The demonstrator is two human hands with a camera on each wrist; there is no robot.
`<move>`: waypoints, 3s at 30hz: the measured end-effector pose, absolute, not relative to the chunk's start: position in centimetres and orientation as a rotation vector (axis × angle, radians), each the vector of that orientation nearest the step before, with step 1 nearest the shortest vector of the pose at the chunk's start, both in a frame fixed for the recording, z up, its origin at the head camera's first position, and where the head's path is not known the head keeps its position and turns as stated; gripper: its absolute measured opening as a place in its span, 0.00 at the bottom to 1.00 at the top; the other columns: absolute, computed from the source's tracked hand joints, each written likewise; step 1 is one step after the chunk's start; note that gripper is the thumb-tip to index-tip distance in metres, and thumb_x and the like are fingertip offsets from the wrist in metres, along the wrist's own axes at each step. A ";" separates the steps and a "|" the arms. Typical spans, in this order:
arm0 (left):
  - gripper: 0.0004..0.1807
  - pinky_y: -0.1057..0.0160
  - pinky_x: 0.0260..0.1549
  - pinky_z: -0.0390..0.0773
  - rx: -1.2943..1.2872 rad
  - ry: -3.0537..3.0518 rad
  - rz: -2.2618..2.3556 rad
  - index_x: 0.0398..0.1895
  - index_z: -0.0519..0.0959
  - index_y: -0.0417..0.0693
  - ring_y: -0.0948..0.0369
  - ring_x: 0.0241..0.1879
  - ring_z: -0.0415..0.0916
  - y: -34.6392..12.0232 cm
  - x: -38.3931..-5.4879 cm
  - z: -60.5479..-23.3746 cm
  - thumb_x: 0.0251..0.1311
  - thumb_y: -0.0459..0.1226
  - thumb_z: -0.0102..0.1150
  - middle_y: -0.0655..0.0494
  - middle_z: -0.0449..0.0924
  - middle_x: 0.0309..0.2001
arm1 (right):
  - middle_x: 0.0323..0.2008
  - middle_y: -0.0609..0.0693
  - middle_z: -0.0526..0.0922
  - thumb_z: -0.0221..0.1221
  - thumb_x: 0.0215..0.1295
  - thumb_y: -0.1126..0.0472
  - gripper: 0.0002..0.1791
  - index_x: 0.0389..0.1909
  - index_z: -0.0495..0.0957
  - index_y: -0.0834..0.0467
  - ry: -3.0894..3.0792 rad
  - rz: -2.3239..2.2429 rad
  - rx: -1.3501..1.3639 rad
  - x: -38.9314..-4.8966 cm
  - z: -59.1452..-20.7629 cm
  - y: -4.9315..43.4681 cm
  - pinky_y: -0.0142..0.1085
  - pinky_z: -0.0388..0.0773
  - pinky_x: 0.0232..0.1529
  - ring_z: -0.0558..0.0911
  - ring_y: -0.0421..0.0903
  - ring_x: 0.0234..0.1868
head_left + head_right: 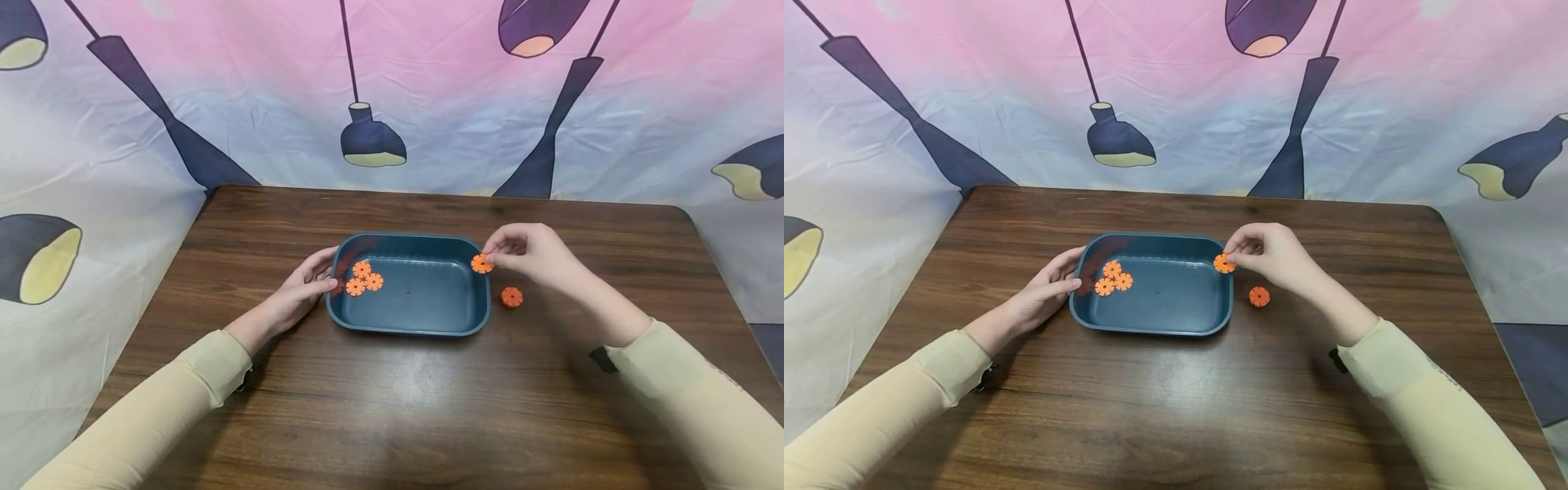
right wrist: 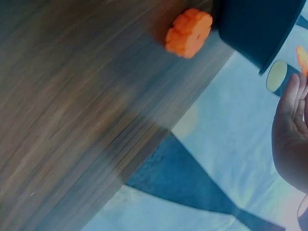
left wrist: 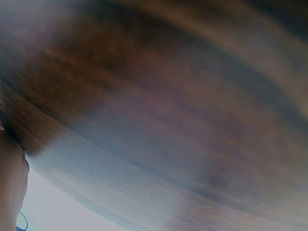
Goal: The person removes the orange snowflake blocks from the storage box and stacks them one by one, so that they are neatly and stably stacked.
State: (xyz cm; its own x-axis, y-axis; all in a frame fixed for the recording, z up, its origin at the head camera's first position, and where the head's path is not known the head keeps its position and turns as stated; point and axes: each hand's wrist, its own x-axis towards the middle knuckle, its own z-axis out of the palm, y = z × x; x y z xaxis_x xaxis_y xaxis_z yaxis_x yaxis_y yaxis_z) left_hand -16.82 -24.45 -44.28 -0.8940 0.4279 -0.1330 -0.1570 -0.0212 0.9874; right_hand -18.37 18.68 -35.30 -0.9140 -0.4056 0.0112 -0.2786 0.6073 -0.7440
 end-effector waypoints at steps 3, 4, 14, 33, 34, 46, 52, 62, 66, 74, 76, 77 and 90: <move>0.35 0.73 0.63 0.74 0.285 1.862 1.972 0.84 0.55 0.45 0.66 0.70 0.68 -24.5 -16.8 -44.4 0.76 0.26 0.47 0.54 0.64 0.77 | 0.36 0.53 0.89 0.69 0.70 0.65 0.04 0.43 0.88 0.58 2.661 -1.209 -0.536 -18.2 -35.4 19.8 0.30 0.82 0.38 0.85 0.43 0.36; 0.35 0.73 0.63 0.74 0.284 1.861 1.973 0.84 0.55 0.45 0.66 0.70 0.68 -24.5 -16.9 -44.4 0.76 0.26 0.47 0.54 0.64 0.76 | 0.36 0.52 0.88 0.70 0.70 0.64 0.05 0.43 0.88 0.58 2.658 -1.212 -0.523 -18.1 -35.4 20.1 0.30 0.82 0.37 0.85 0.44 0.35; 0.35 0.73 0.65 0.73 0.314 1.844 1.996 0.83 0.56 0.45 0.66 0.71 0.67 -24.5 -17.0 -44.6 0.76 0.28 0.50 0.59 0.66 0.74 | 0.35 0.49 0.88 0.68 0.71 0.64 0.08 0.47 0.87 0.62 2.580 -1.219 -0.401 -17.8 -37.5 22.8 0.33 0.87 0.42 0.89 0.42 0.36; 0.36 0.71 0.63 0.76 0.280 1.851 1.983 0.84 0.53 0.43 0.67 0.69 0.69 -24.6 -17.1 -44.8 0.76 0.28 0.50 0.56 0.65 0.75 | 0.37 0.53 0.89 0.67 0.72 0.66 0.10 0.48 0.86 0.69 2.450 -1.238 -0.323 -18.0 -40.3 23.8 0.31 0.87 0.42 0.87 0.36 0.34; 0.36 0.71 0.63 0.76 0.280 1.853 1.982 0.84 0.53 0.43 0.67 0.69 0.69 -24.6 -17.1 -44.7 0.76 0.28 0.50 0.55 0.65 0.75 | 0.37 0.53 0.89 0.67 0.72 0.66 0.10 0.48 0.86 0.69 2.444 -1.241 -0.319 -18.0 -40.3 23.8 0.31 0.87 0.41 0.87 0.36 0.34; 0.37 0.73 0.65 0.73 0.270 1.862 1.972 0.85 0.53 0.43 0.68 0.71 0.67 -24.6 -17.0 -44.6 0.76 0.28 0.49 0.50 0.61 0.79 | 0.37 0.49 0.90 0.65 0.72 0.69 0.11 0.48 0.85 0.74 2.361 -1.319 -0.317 -18.2 -41.2 24.1 0.30 0.88 0.40 0.86 0.32 0.33; 0.37 0.74 0.66 0.72 0.269 1.863 1.969 0.85 0.53 0.44 0.68 0.71 0.66 -24.6 -17.1 -44.6 0.76 0.28 0.49 0.50 0.61 0.79 | 0.40 0.56 0.90 0.65 0.72 0.68 0.11 0.48 0.85 0.73 2.378 -1.301 -0.310 -18.3 -41.5 24.3 0.29 0.88 0.40 0.86 0.32 0.33; 0.36 0.73 0.65 0.73 0.268 1.866 1.967 0.85 0.53 0.44 0.68 0.71 0.67 -24.6 -17.1 -44.6 0.76 0.28 0.49 0.51 0.62 0.78 | 0.41 0.54 0.89 0.65 0.72 0.68 0.12 0.49 0.85 0.73 2.377 -1.271 -0.308 -18.3 -41.5 24.3 0.28 0.87 0.40 0.85 0.33 0.34; 0.36 0.73 0.65 0.73 0.269 1.866 1.967 0.85 0.53 0.44 0.67 0.71 0.67 -24.5 -17.0 -44.7 0.76 0.27 0.48 0.52 0.63 0.77 | 0.43 0.57 0.89 0.64 0.73 0.68 0.12 0.50 0.85 0.72 2.385 -1.241 -0.308 -18.3 -41.6 24.3 0.27 0.86 0.41 0.85 0.33 0.35; 0.36 0.74 0.66 0.72 0.268 1.857 1.973 0.84 0.54 0.45 0.67 0.71 0.67 -24.5 -16.9 -44.7 0.76 0.28 0.50 0.55 0.64 0.76 | 0.43 0.59 0.89 0.63 0.74 0.66 0.13 0.53 0.84 0.71 2.426 -1.214 -0.290 -18.4 -41.2 24.3 0.27 0.86 0.42 0.86 0.34 0.35; 0.36 0.74 0.66 0.71 0.268 1.855 1.973 0.84 0.54 0.45 0.67 0.71 0.67 -24.5 -16.9 -44.6 0.76 0.28 0.50 0.55 0.64 0.76 | 0.42 0.58 0.89 0.63 0.74 0.65 0.14 0.53 0.84 0.69 2.444 -1.208 -0.289 -18.4 -41.0 24.2 0.27 0.86 0.42 0.86 0.35 0.35; 0.36 0.74 0.66 0.71 0.268 1.855 1.973 0.84 0.54 0.45 0.67 0.71 0.67 -24.6 -16.9 -44.6 0.76 0.28 0.50 0.55 0.64 0.76 | 0.42 0.58 0.88 0.64 0.74 0.64 0.14 0.54 0.84 0.69 2.456 -1.202 -0.291 -18.4 -40.8 24.2 0.27 0.85 0.42 0.86 0.35 0.35; 0.36 0.74 0.67 0.69 0.276 1.868 1.970 0.85 0.54 0.44 0.67 0.72 0.66 -24.6 -16.9 -44.7 0.77 0.29 0.50 0.53 0.63 0.77 | 0.41 0.58 0.87 0.65 0.74 0.63 0.14 0.54 0.85 0.66 2.487 -1.246 -0.374 -18.7 -38.2 21.9 0.32 0.88 0.45 0.89 0.41 0.38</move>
State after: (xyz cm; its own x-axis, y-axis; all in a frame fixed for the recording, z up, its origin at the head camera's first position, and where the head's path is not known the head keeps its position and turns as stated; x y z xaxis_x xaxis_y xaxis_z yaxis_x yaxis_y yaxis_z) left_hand -16.94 -24.63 -44.69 -0.8964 0.4223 -0.1349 -0.1571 -0.0181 0.9874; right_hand -18.74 21.91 -38.21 -0.9100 -0.3755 -0.1759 -0.0840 0.5824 -0.8086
